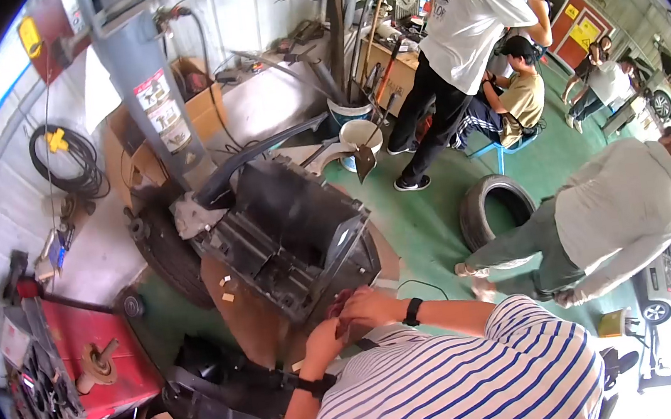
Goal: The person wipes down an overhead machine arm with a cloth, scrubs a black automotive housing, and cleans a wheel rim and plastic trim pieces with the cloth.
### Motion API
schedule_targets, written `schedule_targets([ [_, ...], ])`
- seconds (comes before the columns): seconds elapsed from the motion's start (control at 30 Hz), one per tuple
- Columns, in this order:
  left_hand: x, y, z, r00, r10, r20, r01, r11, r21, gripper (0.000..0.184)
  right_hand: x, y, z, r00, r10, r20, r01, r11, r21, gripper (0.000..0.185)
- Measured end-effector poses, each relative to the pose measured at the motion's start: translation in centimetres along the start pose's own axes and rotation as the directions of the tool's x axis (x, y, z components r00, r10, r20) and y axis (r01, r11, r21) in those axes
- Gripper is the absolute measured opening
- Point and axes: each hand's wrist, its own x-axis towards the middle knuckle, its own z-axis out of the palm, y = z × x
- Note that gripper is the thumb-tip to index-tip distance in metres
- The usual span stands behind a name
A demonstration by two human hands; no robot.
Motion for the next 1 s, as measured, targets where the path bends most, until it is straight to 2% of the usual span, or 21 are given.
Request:
schedule_targets([
  [0.03,-0.2,0.4,0.2,0.999,-0.016,-0.031,0.017,0.999,0.034,0.016,-0.1,0.5,-0.3,0.995,-0.095,-0.032,0.092,0.990,-0.106,0.029],
  [0.07,-0.2,0.8,0.3,0.998,-0.028,-0.062,0.032,0.997,0.068,0.013,-0.3,1.1,-0.6,0.994,-0.100,-0.048,0.095,0.990,-0.107,0.029],
  [0.1,-0.1,1.2,0.3,0.998,-0.021,-0.062,0.026,0.996,0.084,0.013,-0.3,0.9,-2.0,0.986,-0.164,-0.004,0.163,0.982,-0.091,0.030],
  [0.13,0.2,1.8,0.3,0.995,-0.058,-0.079,0.071,0.981,0.180,0.011,-0.3,1.2,-3.1,0.973,-0.226,0.042,0.229,0.971,-0.073,0.031],
  [0.17,0.5,2.4,0.5,0.991,-0.096,-0.098,0.120,0.955,0.271,0.011,-0.4,2.5,-3.0,0.958,-0.280,0.059,0.286,0.948,-0.142,0.034],
  [0.2,1.0,3.5,0.7,0.991,-0.098,-0.094,0.120,0.953,0.278,0.011,-0.6,3.0,-3.6,0.958,-0.281,0.051,0.286,0.948,-0.139,0.034],
  [0.27,2.1,5.6,1.0,0.953,0.027,-0.302,0.086,0.932,0.352,0.012,-1.0,3.3,-5.4,0.940,-0.323,-0.112,0.299,0.935,-0.189,0.037],
  [0.33,3.2,7.1,2.0,0.952,-0.033,-0.304,0.140,0.931,0.338,0.013,-1.2,4.0,-6.6,0.922,-0.357,-0.148,0.324,0.923,-0.205,0.037],
  [0.4,3.9,7.6,3.8,0.916,-0.004,-0.402,0.110,0.964,0.241,0.017,-1.8,5.5,-6.1,0.920,-0.347,-0.183,0.298,0.921,-0.249,0.038],
  [0.43,4.1,6.6,5.2,0.915,-0.015,-0.404,0.120,0.965,0.235,0.017,-2.3,6.4,-5.4,0.937,-0.323,-0.135,0.281,0.924,-0.259,0.039],
  [0.47,4.3,4.6,6.9,0.930,0.005,-0.368,0.115,0.946,0.304,0.017,-2.9,7.3,-4.4,0.937,-0.324,-0.128,0.286,0.925,-0.250,0.039],
  [0.53,3.7,3.8,8.3,0.941,0.000,-0.338,0.129,0.924,0.361,0.018,-4.0,8.7,-2.2,0.977,-0.209,-0.038,0.202,0.969,-0.140,0.039],
  [0.57,4.0,4.1,8.3,0.937,-0.006,-0.349,0.139,0.923,0.358,0.017,-4.0,9.2,-1.5,0.969,-0.226,-0.094,0.217,0.971,-0.100,0.039],
  [0.6,4.1,4.3,8.1,0.933,-0.017,-0.360,0.154,0.922,0.355,0.016,-3.9,9.3,-1.1,0.968,-0.240,-0.077,0.234,0.969,-0.082,0.039],
  [0.67,4.2,4.1,7.7,0.929,-0.048,-0.367,0.174,0.932,0.318,0.014,-3.2,9.4,-1.0,0.983,-0.151,-0.108,0.151,0.989,-0.009,0.035],
  [0.7,4.4,3.5,7.6,0.932,-0.069,-0.356,0.169,0.951,0.259,0.014,-2.8,9.1,-1.3,0.972,-0.161,-0.171,0.159,0.987,-0.025,0.030],
  [0.73,4.1,3.0,7.4,0.936,-0.088,-0.341,0.164,0.966,0.200,0.014,-2.6,8.9,-1.6,0.972,-0.167,-0.164,0.168,0.986,-0.004,0.030],
  [0.8,3.9,2.4,7.5,0.937,-0.115,-0.329,0.175,0.972,0.156,0.016,-2.5,8.5,-2.0,0.993,-0.064,-0.098,0.061,0.998,-0.025,0.027],
  [0.93,4.2,2.4,6.8,0.923,-0.086,-0.376,0.119,0.991,0.066,0.019,-2.3,8.6,-1.2,0.999,0.008,-0.051,-0.008,1.000,-0.015,0.028],
  [1.0,4.2,2.4,6.7,0.929,-0.126,-0.349,0.146,0.989,0.030,0.018,-2.4,8.5,-1.1,0.983,-0.069,-0.172,0.052,0.993,-0.103,0.029],
])
